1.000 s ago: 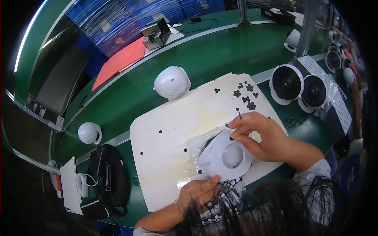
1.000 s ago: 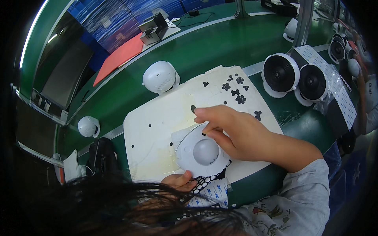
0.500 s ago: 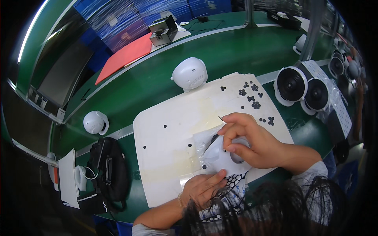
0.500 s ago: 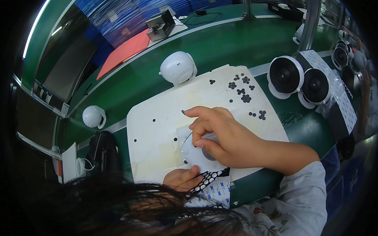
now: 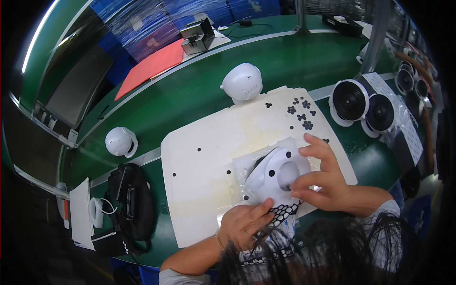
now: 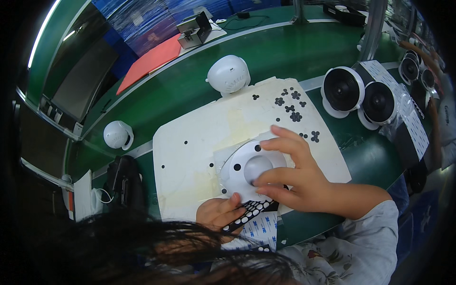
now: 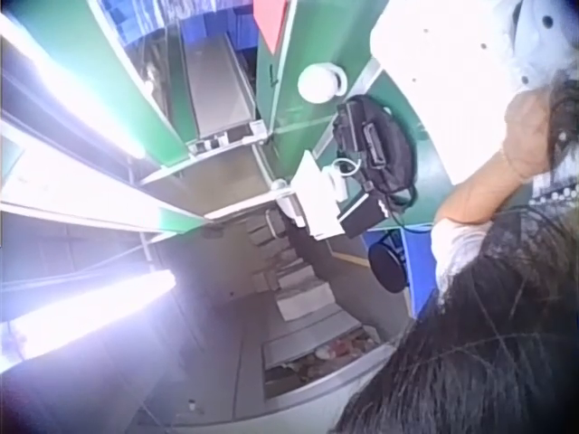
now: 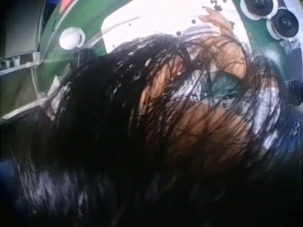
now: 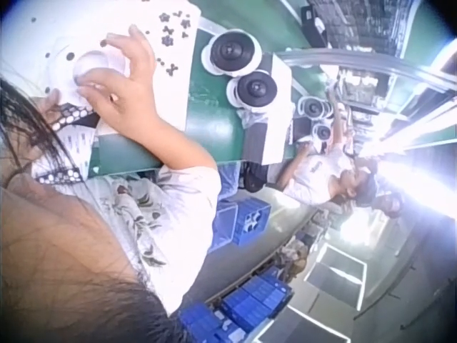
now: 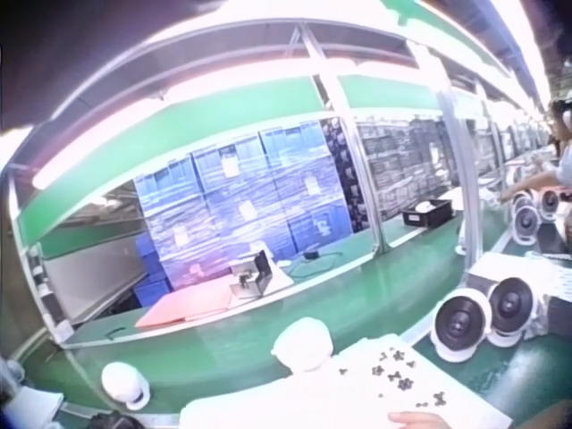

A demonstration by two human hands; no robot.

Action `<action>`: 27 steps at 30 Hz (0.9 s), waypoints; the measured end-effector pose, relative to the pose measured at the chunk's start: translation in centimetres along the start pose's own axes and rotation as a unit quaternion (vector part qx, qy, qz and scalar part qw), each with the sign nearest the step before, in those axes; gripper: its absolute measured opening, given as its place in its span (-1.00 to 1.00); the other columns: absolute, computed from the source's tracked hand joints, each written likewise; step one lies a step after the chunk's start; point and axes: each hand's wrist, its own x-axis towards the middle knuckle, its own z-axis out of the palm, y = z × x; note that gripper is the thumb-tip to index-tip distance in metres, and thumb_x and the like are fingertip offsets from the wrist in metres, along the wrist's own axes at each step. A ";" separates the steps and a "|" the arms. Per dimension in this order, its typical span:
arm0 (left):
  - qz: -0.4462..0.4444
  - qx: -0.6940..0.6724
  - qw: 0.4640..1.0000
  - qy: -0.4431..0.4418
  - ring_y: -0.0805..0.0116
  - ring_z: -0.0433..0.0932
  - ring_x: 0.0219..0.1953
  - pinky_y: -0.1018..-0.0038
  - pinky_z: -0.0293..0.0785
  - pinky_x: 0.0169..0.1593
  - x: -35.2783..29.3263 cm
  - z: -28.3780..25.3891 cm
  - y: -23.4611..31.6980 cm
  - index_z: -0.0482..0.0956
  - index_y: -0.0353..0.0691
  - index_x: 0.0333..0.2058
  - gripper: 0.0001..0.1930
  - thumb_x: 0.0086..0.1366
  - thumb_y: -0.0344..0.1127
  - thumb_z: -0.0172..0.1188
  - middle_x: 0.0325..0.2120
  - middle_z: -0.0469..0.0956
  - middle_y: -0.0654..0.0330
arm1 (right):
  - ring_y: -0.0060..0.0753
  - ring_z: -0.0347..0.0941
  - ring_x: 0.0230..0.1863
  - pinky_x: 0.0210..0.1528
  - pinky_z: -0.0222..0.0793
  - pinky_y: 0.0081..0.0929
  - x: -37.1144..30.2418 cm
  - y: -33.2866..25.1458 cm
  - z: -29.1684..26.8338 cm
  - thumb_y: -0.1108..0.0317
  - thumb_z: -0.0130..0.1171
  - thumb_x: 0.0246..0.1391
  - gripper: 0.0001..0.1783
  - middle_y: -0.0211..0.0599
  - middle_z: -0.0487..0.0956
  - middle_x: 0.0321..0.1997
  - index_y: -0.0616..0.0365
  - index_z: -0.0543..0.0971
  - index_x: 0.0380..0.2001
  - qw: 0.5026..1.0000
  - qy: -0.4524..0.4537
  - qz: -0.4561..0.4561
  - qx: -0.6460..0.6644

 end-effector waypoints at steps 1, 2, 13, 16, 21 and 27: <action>-0.004 0.009 1.000 0.004 0.24 0.49 -0.44 0.43 0.42 -0.43 0.1 0.0 0.1 0.49 -0.28 -0.29 -0.61 -0.24 -0.44 0.20 -0.01 0.33 0.06 | 0.04 -0.09 0.24 0.16 -0.16 -0.12 -0.6 0.2 0.1 0.33 0.19 -0.17 -0.82 -0.15 0.15 0.14 -0.03 0.50 -0.39 0.999 0.028 0.012 0.042; -0.005 0.004 1.000 0.001 0.24 0.49 -0.44 0.43 0.42 -0.43 0.1 0.0 0.1 0.49 -0.28 -0.29 -0.61 -0.24 -0.44 0.20 -0.01 0.33 0.06 | 0.04 -0.09 0.24 0.16 -0.16 -0.12 -0.9 0.0 0.1 0.33 0.19 -0.17 -0.82 -0.15 0.15 0.14 -0.03 0.50 -0.39 0.999 0.028 0.017 0.042; -0.005 0.054 0.998 0.037 0.30 0.49 -0.45 0.47 0.38 -0.43 0.2 0.6 0.2 0.51 -0.25 -0.33 -0.62 -0.25 -0.35 0.25 -0.05 0.38 0.08 | 0.11 -0.21 0.26 0.20 -0.25 -0.12 -1.1 -0.5 0.4 0.35 0.10 -0.08 -0.95 -0.13 0.11 0.16 0.03 0.46 -0.52 0.982 -0.056 0.117 0.136; -0.012 0.058 0.998 0.027 0.31 0.49 -0.45 0.47 0.38 -0.42 0.1 0.6 0.2 0.51 -0.25 -0.32 -0.62 -0.24 -0.35 0.25 -0.04 0.37 0.09 | 0.12 -0.19 0.25 0.19 -0.24 -0.12 -1.3 -0.5 0.4 0.35 0.10 -0.08 -0.96 -0.14 0.13 0.16 0.02 0.48 -0.49 0.983 -0.061 0.116 0.126; -0.014 0.065 0.997 0.030 0.32 0.47 -0.48 0.48 0.36 -0.44 0.3 0.6 0.5 0.52 -0.24 -0.33 -0.63 -0.23 -0.33 0.25 -0.04 0.37 0.09 | 0.01 -0.09 0.22 0.15 -0.21 -0.13 -1.9 -0.6 0.2 0.26 0.14 -0.11 -0.91 -0.24 0.23 0.11 -0.06 0.52 -0.46 0.998 -0.031 0.053 0.002; -0.028 0.063 0.997 0.037 0.32 0.44 -0.55 0.48 0.33 -0.47 0.2 0.6 0.4 0.52 -0.24 -0.35 -0.63 -0.24 -0.30 0.27 -0.03 0.36 0.09 | -0.17 0.06 0.14 0.10 -0.16 -0.16 -3.1 -1.0 0.8 0.13 0.22 -0.25 -0.76 -0.41 0.33 0.04 -0.16 0.56 -0.40 0.976 0.073 -0.057 -0.198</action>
